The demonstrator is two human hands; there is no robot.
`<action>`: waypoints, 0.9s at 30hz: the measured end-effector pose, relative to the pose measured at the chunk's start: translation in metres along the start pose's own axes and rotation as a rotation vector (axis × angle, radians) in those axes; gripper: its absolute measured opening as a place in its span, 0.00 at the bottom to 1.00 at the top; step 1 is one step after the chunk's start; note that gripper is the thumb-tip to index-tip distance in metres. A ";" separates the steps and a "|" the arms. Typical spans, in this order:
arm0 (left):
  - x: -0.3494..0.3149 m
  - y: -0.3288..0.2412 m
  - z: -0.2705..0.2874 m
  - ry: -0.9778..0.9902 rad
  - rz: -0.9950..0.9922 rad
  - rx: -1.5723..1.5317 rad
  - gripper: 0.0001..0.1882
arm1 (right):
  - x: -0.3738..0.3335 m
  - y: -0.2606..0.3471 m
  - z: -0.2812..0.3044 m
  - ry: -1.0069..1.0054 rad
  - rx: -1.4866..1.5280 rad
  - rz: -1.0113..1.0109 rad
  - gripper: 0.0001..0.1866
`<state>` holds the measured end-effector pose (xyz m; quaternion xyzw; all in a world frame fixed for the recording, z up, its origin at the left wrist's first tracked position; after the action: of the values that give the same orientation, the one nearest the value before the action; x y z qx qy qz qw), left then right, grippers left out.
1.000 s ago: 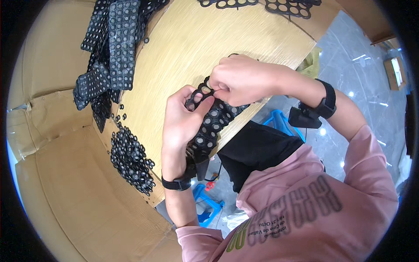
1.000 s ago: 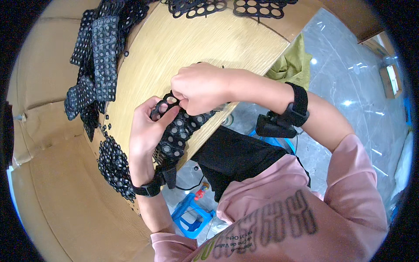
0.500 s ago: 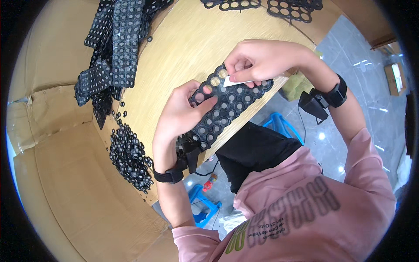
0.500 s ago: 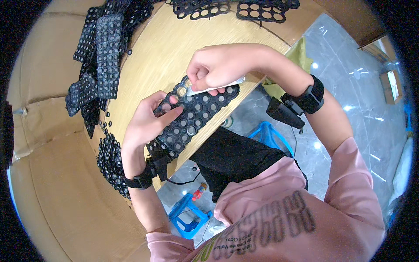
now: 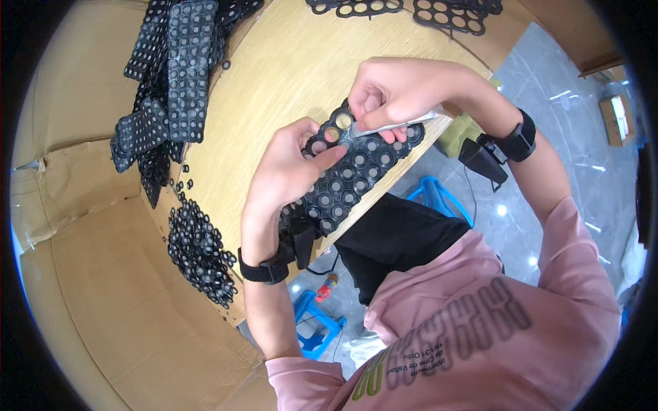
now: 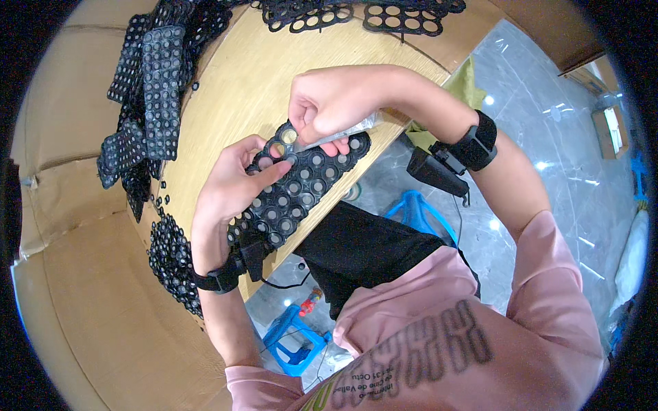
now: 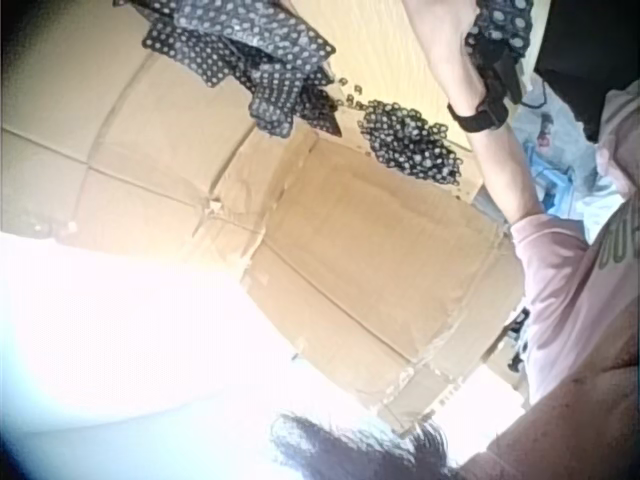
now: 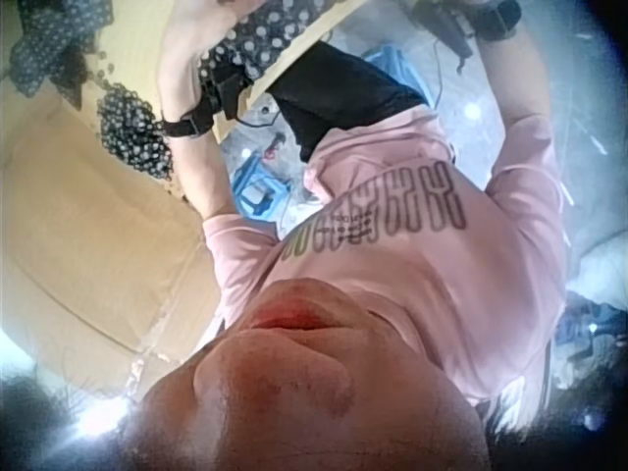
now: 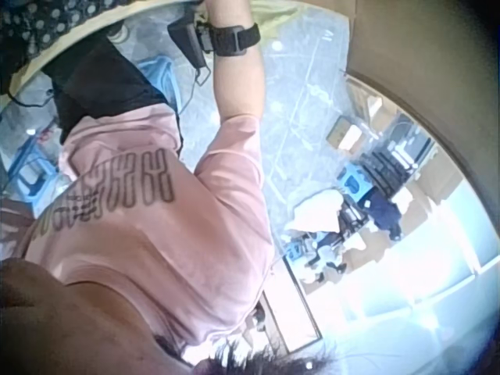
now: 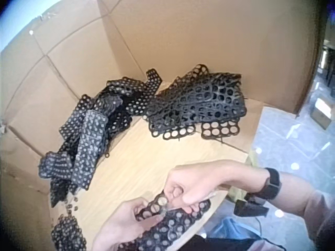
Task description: Cutting and assembling plastic battery holder components.
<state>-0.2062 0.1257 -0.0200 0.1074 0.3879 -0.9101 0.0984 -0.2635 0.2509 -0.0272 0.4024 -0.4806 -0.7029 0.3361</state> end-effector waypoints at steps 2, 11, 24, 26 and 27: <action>0.001 0.007 -0.003 -0.007 0.068 -0.162 0.10 | 0.000 0.001 0.001 -0.020 -0.027 0.027 0.09; -0.009 -0.002 -0.006 -0.068 0.143 -0.173 0.08 | 0.002 0.006 -0.003 -0.050 -0.159 0.054 0.11; -0.010 0.001 -0.004 -0.152 0.156 -0.212 0.08 | 0.000 0.008 -0.005 -0.096 -0.156 0.086 0.11; -0.006 0.003 -0.006 -0.132 0.132 -0.223 0.07 | -0.001 0.009 -0.005 -0.123 -0.155 0.096 0.10; -0.005 0.002 -0.006 -0.132 0.130 -0.226 0.07 | -0.001 0.008 -0.006 -0.124 -0.159 0.094 0.10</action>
<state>-0.2004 0.1297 -0.0240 0.0603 0.4728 -0.8575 0.1938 -0.2571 0.2465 -0.0206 0.3071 -0.4618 -0.7457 0.3692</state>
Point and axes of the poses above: each hand's wrist, its own x-axis towards the middle knuckle, its own z-axis out of the back of the hand, y = z × x, the point moved 8 cm from there along x, towards the middle knuckle, and after that the axes turned 11 degrees about -y, right-handed, at the moved point
